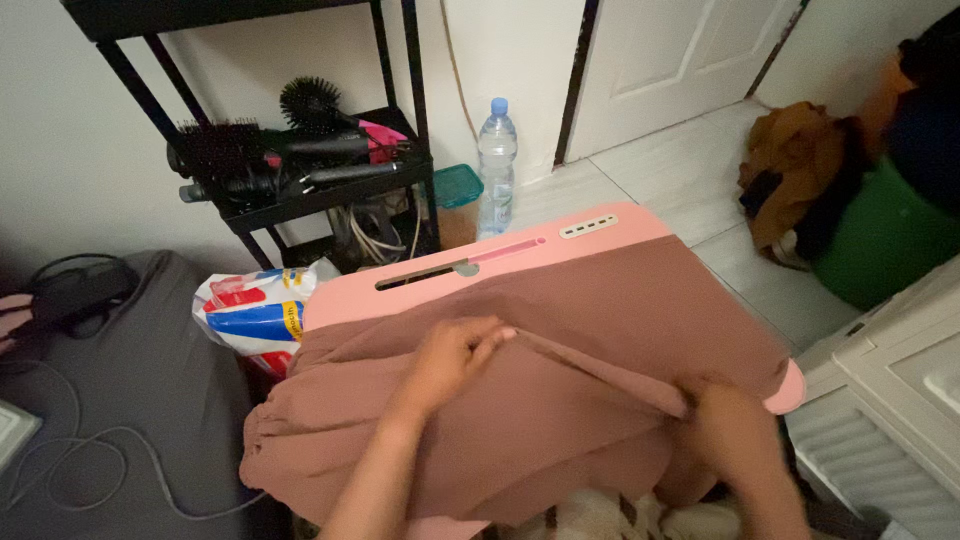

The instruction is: The person retrieves items of clothing from a cabinet, folds them on a small table by hand, and places the folded items back into the cabinet.

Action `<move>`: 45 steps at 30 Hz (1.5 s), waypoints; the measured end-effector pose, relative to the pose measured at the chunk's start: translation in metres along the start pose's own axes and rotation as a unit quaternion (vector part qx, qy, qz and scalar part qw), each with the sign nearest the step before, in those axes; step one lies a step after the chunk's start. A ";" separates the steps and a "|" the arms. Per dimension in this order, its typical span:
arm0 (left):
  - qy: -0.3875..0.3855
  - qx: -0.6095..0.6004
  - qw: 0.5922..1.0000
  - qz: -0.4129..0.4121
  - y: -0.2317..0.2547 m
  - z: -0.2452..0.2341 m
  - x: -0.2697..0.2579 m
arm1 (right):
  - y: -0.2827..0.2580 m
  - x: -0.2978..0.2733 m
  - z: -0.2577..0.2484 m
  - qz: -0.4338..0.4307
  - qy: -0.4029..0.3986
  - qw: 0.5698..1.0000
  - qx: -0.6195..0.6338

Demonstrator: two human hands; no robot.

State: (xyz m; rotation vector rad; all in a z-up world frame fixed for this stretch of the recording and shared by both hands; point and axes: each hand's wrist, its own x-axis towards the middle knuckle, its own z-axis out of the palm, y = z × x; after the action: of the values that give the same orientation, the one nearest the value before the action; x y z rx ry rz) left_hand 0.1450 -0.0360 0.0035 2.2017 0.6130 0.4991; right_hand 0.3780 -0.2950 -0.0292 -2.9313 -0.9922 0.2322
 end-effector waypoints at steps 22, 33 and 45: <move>0.132 -0.081 0.985 0.077 -0.037 -0.007 0.025 | -0.096 -0.011 0.019 -0.126 -0.006 0.974 0.189; 0.168 -0.089 0.969 0.159 -0.038 -0.014 0.007 | -0.056 0.031 0.026 -0.131 -0.048 0.918 0.370; 0.188 -0.008 0.977 0.099 -0.043 -0.003 0.015 | 0.038 0.064 -0.130 -0.092 -0.273 0.955 -0.068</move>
State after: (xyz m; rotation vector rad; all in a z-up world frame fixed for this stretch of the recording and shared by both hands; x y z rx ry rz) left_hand 0.1438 -0.0009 -0.0251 2.1791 0.5827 1.0373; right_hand 0.4714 -0.2848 0.0881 -2.9215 -1.3768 1.0462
